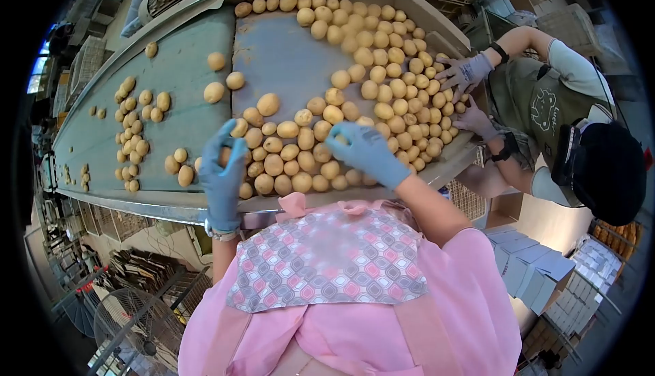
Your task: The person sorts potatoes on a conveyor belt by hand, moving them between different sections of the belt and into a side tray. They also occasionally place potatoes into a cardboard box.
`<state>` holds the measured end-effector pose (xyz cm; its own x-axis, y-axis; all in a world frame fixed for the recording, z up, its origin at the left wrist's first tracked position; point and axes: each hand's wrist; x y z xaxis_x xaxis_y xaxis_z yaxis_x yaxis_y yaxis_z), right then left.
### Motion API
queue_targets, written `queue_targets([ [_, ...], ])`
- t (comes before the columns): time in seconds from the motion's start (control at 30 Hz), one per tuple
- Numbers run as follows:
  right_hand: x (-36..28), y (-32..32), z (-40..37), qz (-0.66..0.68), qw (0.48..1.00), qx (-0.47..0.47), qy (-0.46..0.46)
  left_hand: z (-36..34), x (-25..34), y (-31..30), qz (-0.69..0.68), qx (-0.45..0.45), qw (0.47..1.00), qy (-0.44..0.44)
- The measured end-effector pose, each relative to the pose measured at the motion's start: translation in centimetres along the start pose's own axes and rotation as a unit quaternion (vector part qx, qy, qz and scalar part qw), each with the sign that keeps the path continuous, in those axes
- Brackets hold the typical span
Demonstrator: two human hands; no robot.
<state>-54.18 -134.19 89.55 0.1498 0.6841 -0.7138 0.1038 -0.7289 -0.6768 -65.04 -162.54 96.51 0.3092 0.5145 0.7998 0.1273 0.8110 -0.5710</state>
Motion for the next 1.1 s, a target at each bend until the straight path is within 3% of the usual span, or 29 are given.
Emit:
queue_targets([
  [0.03, 1.5, -0.6, 1.3, -0.049, 0.995, 0.086, -0.002, 0.0, -0.7, -0.9, -0.018, 0.048, 0.998, -0.035],
  [0.1, 3.6, -1.3, 4.3, -0.125, 0.979, 0.155, -0.038, -0.1, -2.0, -2.2, -0.031, 0.101, 0.992, -0.071],
  [0.17, 4.7, -1.9, 6.7, -0.188, 0.968, 0.131, -0.105, -0.1, -3.7, -2.1, -0.030, 0.110, 0.991, -0.066],
  [0.2, 3.2, -0.8, 6.4, -0.277, 0.939, 0.164, -0.121, 0.0, -3.9, -2.0, -0.022, 0.103, 0.993, -0.052],
  [0.27, 2.1, 0.6, 7.8, -0.405, 0.908, 0.092, -0.054, 0.1, -3.7, -2.0, -0.007, 0.090, 0.996, -0.021],
  [0.3, 1.6, 1.1, 9.1, -0.407, 0.910, 0.077, -0.026, 0.2, -3.4, -2.2, 0.020, 0.091, 0.996, -0.014],
  [0.4, 0.3, 0.1, 11.0, -0.416, 0.904, 0.047, -0.082, 0.6, -2.2, -3.1, 0.045, 0.105, 0.994, 0.000],
  [0.5, -1.2, -6.1, 11.8, -0.340, 0.896, 0.139, -0.251, 0.1, -3.1, -3.8, 0.023, 0.105, 0.994, -0.017],
  [0.53, 3.5, -8.9, 15.6, -0.429, 0.839, 0.223, -0.249, 0.2, -3.4, -3.9, 0.016, 0.104, 0.994, -0.021],
  [0.57, -1.6, -14.9, 15.2, -0.488, 0.808, 0.292, -0.152, 0.2, -2.9, -4.2, 0.038, 0.104, 0.994, -0.018],
  [0.63, 6.1, -21.5, 18.4, -0.211, 0.856, 0.441, -0.167, 0.4, -2.5, -4.7, 0.025, 0.093, 0.995, -0.019],
  [0.67, 3.2, -22.0, 18.0, -0.325, 0.818, 0.451, -0.148, 0.8, -2.4, -4.8, 0.020, 0.093, 0.995, -0.020],
  [0.7, 0.1, -22.5, 17.5, -0.432, 0.764, 0.462, -0.129, 1.3, -2.8, -4.8, -0.080, 0.062, 0.992, -0.080],
  [0.77, -5.5, -15.8, 14.0, -0.294, 0.843, 0.328, -0.309, 1.0, -4.5, -5.9, -0.269, 0.020, 0.941, -0.206],
  [0.83, -7.4, -6.0, 12.5, -0.220, 0.883, 0.119, -0.397, 1.1, -5.6, -8.1, -0.488, 0.007, 0.850, -0.197],
  [0.87, -8.2, -1.2, 11.7, -0.158, 0.890, 0.032, -0.427, 1.7, -6.1, -8.9, -0.590, 0.005, 0.788, -0.175],
  [0.93, -10.2, 2.9, 10.3, -0.161, 0.884, -0.065, -0.434, 2.5, -8.1, -10.9, -0.756, -0.055, 0.623, -0.193],
  [0.97, -11.1, 4.2, 9.7, -0.166, 0.880, -0.109, -0.431, 2.6, -9.1, -11.1, -0.754, -0.051, 0.629, -0.181],
  [1.0, -11.6, 4.4, 9.4, -0.175, 0.875, -0.148, -0.427, 2.6, -8.1, -10.8, -0.698, -0.029, 0.693, -0.179],
  [1.07, -10.6, 2.4, 13.0, -0.128, 0.939, 0.071, -0.311, 2.3, -7.8, -11.3, -0.589, -0.049, 0.798, -0.118],
  [1.1, -10.8, 1.9, 13.2, -0.119, 0.941, 0.141, -0.283, 2.2, -7.4, -11.8, -0.563, -0.046, 0.816, -0.121],
])
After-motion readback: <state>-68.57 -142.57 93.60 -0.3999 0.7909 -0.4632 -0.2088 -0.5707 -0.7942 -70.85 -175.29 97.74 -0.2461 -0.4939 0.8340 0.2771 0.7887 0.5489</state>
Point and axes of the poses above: each hand's wrist, its own z-axis towards the middle knuckle, its own y-axis out of the palm, x = y × z, and after that the axes turned 6 degrees about z, right-handed
